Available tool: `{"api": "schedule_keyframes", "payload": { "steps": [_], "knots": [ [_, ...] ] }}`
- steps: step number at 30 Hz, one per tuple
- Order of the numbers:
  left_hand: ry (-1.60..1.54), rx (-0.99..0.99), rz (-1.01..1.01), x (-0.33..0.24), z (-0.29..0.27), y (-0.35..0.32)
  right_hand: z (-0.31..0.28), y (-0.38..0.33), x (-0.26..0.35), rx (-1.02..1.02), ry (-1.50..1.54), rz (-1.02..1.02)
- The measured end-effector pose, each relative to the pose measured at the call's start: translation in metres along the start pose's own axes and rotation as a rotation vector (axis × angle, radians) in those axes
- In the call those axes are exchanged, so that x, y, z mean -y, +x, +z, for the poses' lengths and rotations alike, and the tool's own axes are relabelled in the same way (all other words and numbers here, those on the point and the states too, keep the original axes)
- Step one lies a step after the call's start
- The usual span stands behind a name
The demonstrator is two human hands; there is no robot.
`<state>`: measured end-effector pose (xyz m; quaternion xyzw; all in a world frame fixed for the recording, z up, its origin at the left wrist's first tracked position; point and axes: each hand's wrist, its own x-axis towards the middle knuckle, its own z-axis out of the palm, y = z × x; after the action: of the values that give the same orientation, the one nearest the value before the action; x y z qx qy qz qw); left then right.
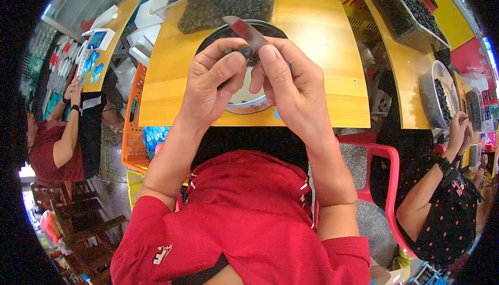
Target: The person is using a small knife to peel and pit dark fruits (likely grapes or olives) at a manual workstation.
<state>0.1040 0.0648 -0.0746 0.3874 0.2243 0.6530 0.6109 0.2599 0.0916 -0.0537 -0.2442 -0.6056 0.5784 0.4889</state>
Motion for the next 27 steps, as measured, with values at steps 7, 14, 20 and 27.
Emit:
{"api": "schedule_keyframes", "payload": {
  "steps": [7, 14, 20, 27],
  "knots": [
    [0.046, -0.01, 0.043, 0.006, -0.009, -0.001, 0.001, 0.0, 0.003, 0.041, -0.027, 0.037],
    [0.014, 0.016, 0.028, 0.007, -0.003, 0.001, -0.002, 0.0, -0.001, -0.001, -0.05, 0.005],
    [0.038, 0.001, 0.013, 0.005, -0.006, -0.002, 0.004, 0.002, -0.003, -0.057, 0.078, 0.039],
    [0.03, 0.09, -0.118, -0.003, -0.011, -0.023, 0.006, -0.006, 0.001, -0.023, -0.082, 0.132]
  ]
}}
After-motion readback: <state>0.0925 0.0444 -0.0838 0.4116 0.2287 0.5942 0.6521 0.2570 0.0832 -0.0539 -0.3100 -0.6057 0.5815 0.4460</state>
